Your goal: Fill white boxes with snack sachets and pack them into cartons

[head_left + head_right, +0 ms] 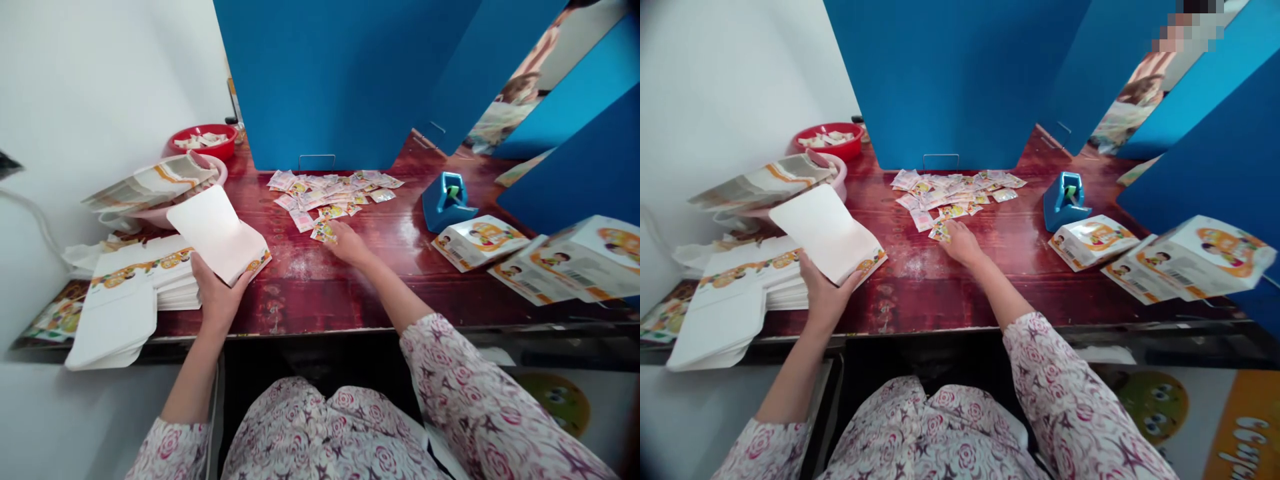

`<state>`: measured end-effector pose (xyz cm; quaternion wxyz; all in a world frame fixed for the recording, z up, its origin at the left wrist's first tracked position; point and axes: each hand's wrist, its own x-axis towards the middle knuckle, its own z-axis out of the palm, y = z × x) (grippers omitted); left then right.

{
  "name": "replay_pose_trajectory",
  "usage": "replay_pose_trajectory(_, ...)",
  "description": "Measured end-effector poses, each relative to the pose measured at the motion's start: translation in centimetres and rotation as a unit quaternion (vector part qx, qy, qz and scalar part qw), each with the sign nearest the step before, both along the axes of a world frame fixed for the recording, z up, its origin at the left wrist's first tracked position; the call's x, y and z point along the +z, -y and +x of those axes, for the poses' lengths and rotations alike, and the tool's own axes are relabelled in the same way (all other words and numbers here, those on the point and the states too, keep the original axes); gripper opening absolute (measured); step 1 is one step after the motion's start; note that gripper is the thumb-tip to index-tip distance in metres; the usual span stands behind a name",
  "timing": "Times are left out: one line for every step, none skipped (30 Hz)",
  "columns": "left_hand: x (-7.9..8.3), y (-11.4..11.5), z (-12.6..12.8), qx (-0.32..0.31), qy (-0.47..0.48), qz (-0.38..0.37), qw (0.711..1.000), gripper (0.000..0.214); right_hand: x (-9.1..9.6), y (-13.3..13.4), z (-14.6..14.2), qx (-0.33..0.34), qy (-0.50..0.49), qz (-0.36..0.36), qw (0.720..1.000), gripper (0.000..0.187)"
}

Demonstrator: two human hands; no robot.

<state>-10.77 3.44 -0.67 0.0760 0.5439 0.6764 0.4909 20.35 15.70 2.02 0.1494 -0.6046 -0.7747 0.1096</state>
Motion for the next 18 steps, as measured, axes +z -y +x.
replay_pose_trajectory(0.1,0.7,0.3,0.002,-0.037,0.034,0.999,0.118,0.1,-0.8,0.3,0.006,0.034,-0.019,0.999,0.065)
replay_pose_trajectory(0.4,1.4,0.8,-0.003,-0.077,0.078,0.994,0.112,0.2,-1.3,0.5,0.014,0.056,-0.033,0.998,0.066)
replay_pose_trajectory(0.8,2.2,1.3,-0.017,-0.117,0.127,0.985,0.105,0.3,-1.5,0.5,0.026,0.072,-0.038,0.996,0.061)
replay_pose_trajectory(1.3,2.9,2.1,-0.036,-0.149,0.168,0.974,0.097,0.4,-1.5,0.5,0.041,0.089,-0.036,0.995,0.054)
replay_pose_trajectory(1.8,3.5,2.9,-0.063,-0.169,0.196,0.964,0.088,0.5,-1.3,0.4,0.055,0.117,-0.029,0.991,0.048)
replay_pose_trajectory(2.3,3.8,3.9,-0.097,-0.178,0.206,0.957,0.076,0.7,-0.9,0.3,0.065,0.145,-0.02,0.987,0.044)
replay_pose_trajectory(2.7,3.9,4.9,-0.137,-0.177,0.2,0.954,0.065,0.8,-0.5,0.1,0.066,0.169,-0.011,0.983,0.042)
replay_pose_trajectory(2.9,3.8,6.0,-0.176,-0.174,0.184,0.951,0.056,1.1,0.0,0.0,0.06,0.181,-0.007,0.982,0.04)
replay_pose_trajectory(2.9,3.4,7.0,-0.209,-0.171,0.16,0.949,0.051,1.3,0.6,-0.2,0.054,0.181,-0.005,0.982,0.038)
replay_pose_trajectory(2.8,2.8,8.0,-0.232,-0.171,0.135,0.948,0.05,1.6,1.3,-0.3,0.054,0.166,-0.005,0.985,0.034)
replay_pose_trajectory(2.5,2.0,8.9,-0.246,-0.171,0.112,0.948,0.054,1.8,2.0,-0.4,0.066,0.141,-0.007,0.988,0.032)
replay_pose_trajectory(2.1,1.2,9.6,-0.251,-0.171,0.092,0.948,0.061,1.9,2.8,-0.5,0.092,0.11,-0.01,0.99,0.029)
replay_pose_trajectory(1.5,0.3,10.2,-0.253,-0.169,0.076,0.95,0.069,2.0,3.5,-0.5,0.124,0.076,-0.012,0.989,0.027)
replay_pose_trajectory(1.0,-0.6,10.6,-0.256,-0.164,0.061,0.951,0.076,1.9,4.3,-0.6,0.156,0.038,-0.014,0.987,0.025)
replay_pose_trajectory(0.4,-1.5,10.9,-0.264,-0.158,0.049,0.95,0.078,1.8,5.0,-0.7,0.182,-0.004,-0.021,0.983,0.023)
replay_pose_trajectory(-0.2,-2.2,11.0,-0.279,-0.151,0.036,0.947,0.074,1.7,5.5,-0.7,0.198,-0.048,-0.034,0.979,0.021)
replay_pose_trajectory(-0.6,-2.8,11.1,-0.3,-0.146,0.025,0.943,0.065,1.5,5.9,-0.7,0.205,-0.088,-0.05,0.973,0.021)
replay_pose_trajectory(-1.0,-3.3,11.0,-0.323,-0.139,0.014,0.936,0.052,1.4,6.0,-0.6,0.211,-0.121,-0.07,0.968,0.022)
